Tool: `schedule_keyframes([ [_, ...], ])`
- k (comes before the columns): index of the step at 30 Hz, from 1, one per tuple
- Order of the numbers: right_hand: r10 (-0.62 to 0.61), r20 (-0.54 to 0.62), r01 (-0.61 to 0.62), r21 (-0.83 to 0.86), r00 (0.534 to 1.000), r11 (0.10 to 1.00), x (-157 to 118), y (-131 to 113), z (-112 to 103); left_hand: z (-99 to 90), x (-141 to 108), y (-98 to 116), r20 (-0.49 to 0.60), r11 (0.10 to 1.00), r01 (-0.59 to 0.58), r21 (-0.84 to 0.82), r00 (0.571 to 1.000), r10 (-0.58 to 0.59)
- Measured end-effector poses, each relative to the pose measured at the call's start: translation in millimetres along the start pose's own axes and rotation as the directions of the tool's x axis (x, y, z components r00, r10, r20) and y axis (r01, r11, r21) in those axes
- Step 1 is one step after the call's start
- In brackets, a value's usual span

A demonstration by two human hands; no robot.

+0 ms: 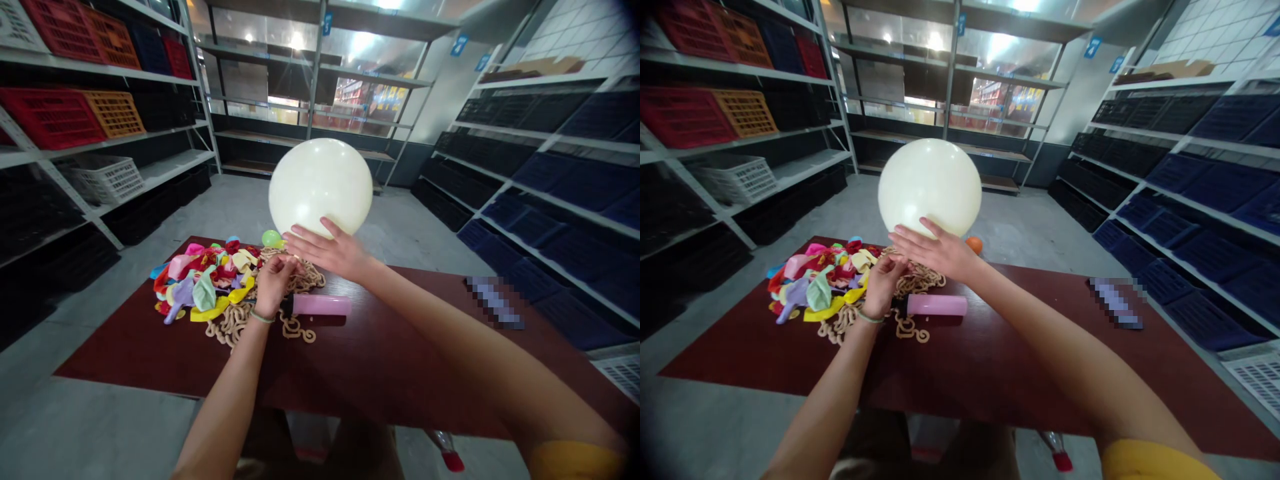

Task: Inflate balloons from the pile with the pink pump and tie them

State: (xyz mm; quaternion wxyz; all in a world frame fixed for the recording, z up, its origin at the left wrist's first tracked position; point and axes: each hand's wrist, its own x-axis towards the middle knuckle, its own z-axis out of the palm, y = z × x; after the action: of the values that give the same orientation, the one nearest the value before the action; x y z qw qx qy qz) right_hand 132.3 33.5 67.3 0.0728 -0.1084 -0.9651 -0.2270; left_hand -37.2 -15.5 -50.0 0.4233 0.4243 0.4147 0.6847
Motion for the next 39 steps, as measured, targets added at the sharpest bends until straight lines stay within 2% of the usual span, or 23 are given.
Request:
schedule_keyframes([
  [3,0.046,-0.067,-0.048,-0.029,0.997,0.998,0,-2,10,-10.3,7,-7,-0.187,0.993,-0.111,0.046,0.975,0.118],
  [6,0.243,-0.167,-0.251,-0.027,0.956,0.968,-5,-7,35,-23.0,13,-15,-0.302,0.985,-0.147,0.095,0.938,0.169],
  [8,0.392,-0.175,-0.388,0.058,0.903,0.920,-7,-13,58,-29.5,17,-19,-0.319,0.975,-0.135,0.175,0.929,0.186],
  [10,0.503,-0.096,-0.481,0.182,0.859,0.857,-5,-22,81,-33.2,18,-23,-0.322,0.953,-0.102,0.285,0.926,0.195],
  [12,0.526,-0.020,-0.499,0.287,0.850,0.818,0,-32,102,-34.7,18,-25,-0.326,0.923,-0.069,0.377,0.923,0.203],
  [14,0.525,0.007,-0.496,0.338,0.851,0.800,7,-39,117,-35.2,18,-26,-0.335,0.906,-0.047,0.421,0.920,0.203],
  [18,0.552,0.013,-0.515,0.376,0.834,0.770,14,-43,128,-36.0,17,-26,-0.342,0.895,-0.028,0.445,0.918,0.199],
  [21,0.573,0.024,-0.532,0.406,0.819,0.743,10,-37,123,-35.8,18,-25,-0.340,0.895,-0.031,0.444,0.919,0.201],
  [25,0.596,0.042,-0.536,0.494,0.802,0.685,-6,-23,104,-30.2,18,-24,-0.307,0.914,-0.058,0.403,0.932,0.195],
  [30,0.626,0.103,-0.458,0.775,0.773,0.437,-27,-2,63,-18.1,12,-23,-0.223,0.891,-0.091,0.444,0.952,0.209],
  [34,0.614,0.189,-0.459,0.830,0.766,0.316,-36,9,23,-8.9,4,-23,-0.138,0.858,-0.119,0.500,0.967,0.214],
  [36,0.593,0.221,-0.478,0.819,0.774,0.319,-39,13,1,-4.5,-1,-23,-0.091,0.839,-0.151,0.523,0.968,0.232],
  [37,0.579,0.223,-0.485,0.802,0.784,0.348,-40,15,-10,-2.3,-3,-22,-0.070,0.826,-0.167,0.538,0.968,0.241],
  [39,0.542,0.191,-0.484,0.739,0.818,0.470,-38,20,-31,1.9,-8,-22,-0.026,0.803,-0.193,0.564,0.968,0.251],
])
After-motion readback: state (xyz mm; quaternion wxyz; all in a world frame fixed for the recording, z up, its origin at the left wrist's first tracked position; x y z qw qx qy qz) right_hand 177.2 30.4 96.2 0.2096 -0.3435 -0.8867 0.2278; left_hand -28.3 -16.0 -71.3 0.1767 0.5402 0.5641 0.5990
